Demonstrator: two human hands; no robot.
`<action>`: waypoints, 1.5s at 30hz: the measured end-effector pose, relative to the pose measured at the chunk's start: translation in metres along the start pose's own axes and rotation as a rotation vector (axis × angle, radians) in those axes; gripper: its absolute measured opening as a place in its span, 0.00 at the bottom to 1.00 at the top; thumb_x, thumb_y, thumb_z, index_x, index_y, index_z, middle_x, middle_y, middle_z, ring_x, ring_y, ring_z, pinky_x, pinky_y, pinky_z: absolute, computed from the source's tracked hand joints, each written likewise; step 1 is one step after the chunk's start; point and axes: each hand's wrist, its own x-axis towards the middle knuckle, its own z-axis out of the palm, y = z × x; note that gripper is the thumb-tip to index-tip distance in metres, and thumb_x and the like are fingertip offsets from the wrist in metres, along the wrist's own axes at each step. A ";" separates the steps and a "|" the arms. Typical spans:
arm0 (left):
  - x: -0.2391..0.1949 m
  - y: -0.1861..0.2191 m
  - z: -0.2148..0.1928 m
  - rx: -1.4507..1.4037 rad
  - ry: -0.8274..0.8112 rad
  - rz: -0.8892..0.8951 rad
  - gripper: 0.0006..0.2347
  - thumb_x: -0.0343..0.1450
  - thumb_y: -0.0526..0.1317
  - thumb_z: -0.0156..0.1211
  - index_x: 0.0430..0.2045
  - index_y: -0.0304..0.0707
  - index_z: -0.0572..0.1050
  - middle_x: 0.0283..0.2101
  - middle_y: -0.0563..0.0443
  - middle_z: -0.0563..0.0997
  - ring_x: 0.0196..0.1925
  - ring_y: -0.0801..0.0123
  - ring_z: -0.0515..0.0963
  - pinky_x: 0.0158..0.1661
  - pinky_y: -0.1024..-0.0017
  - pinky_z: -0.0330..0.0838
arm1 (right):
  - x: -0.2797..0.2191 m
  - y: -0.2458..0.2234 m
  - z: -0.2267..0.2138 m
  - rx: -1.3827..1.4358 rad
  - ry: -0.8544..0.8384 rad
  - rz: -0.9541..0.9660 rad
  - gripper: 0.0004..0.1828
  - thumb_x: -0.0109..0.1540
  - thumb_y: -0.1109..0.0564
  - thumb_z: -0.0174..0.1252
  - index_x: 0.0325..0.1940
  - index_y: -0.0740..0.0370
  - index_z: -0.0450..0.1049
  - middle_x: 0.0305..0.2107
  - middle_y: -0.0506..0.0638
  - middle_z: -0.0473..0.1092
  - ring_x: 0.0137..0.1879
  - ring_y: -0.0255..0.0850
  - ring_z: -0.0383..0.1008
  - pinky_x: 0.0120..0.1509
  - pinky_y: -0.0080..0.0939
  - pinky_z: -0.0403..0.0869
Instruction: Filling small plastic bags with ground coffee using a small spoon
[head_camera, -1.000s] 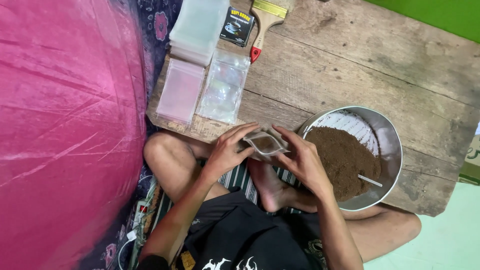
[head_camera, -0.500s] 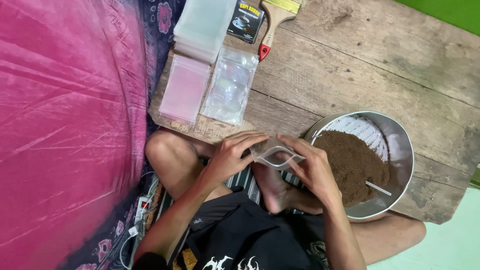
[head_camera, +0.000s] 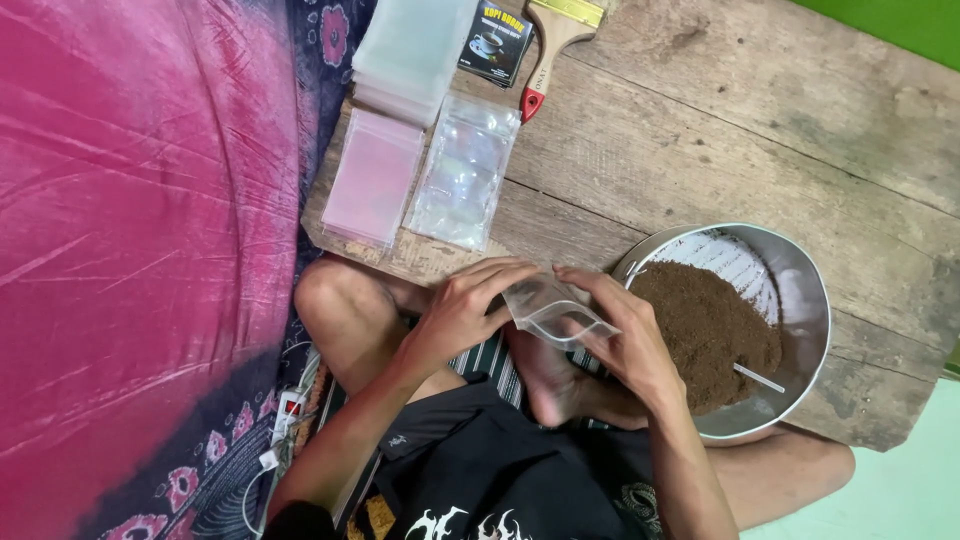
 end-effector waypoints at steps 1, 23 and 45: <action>-0.002 -0.004 0.001 0.003 0.000 0.001 0.19 0.67 0.29 0.67 0.54 0.35 0.75 0.51 0.42 0.82 0.56 0.49 0.80 0.55 0.56 0.75 | 0.000 0.000 0.001 0.001 0.001 -0.002 0.24 0.59 0.56 0.66 0.60 0.62 0.74 0.50 0.63 0.76 0.58 0.63 0.77 0.58 0.65 0.75; -0.009 -0.010 0.009 -0.017 0.015 -0.027 0.20 0.65 0.27 0.67 0.53 0.37 0.77 0.50 0.43 0.83 0.54 0.51 0.82 0.53 0.58 0.77 | -0.004 0.009 0.014 0.030 0.085 -0.102 0.20 0.62 0.57 0.64 0.57 0.64 0.77 0.49 0.61 0.78 0.57 0.63 0.78 0.56 0.63 0.76; -0.003 -0.011 0.003 -0.013 -0.033 -0.041 0.24 0.64 0.30 0.70 0.56 0.35 0.74 0.54 0.42 0.80 0.57 0.48 0.79 0.56 0.54 0.74 | 0.001 0.013 0.007 -0.055 -0.044 -0.081 0.23 0.60 0.61 0.62 0.59 0.70 0.73 0.51 0.66 0.75 0.58 0.64 0.76 0.58 0.64 0.75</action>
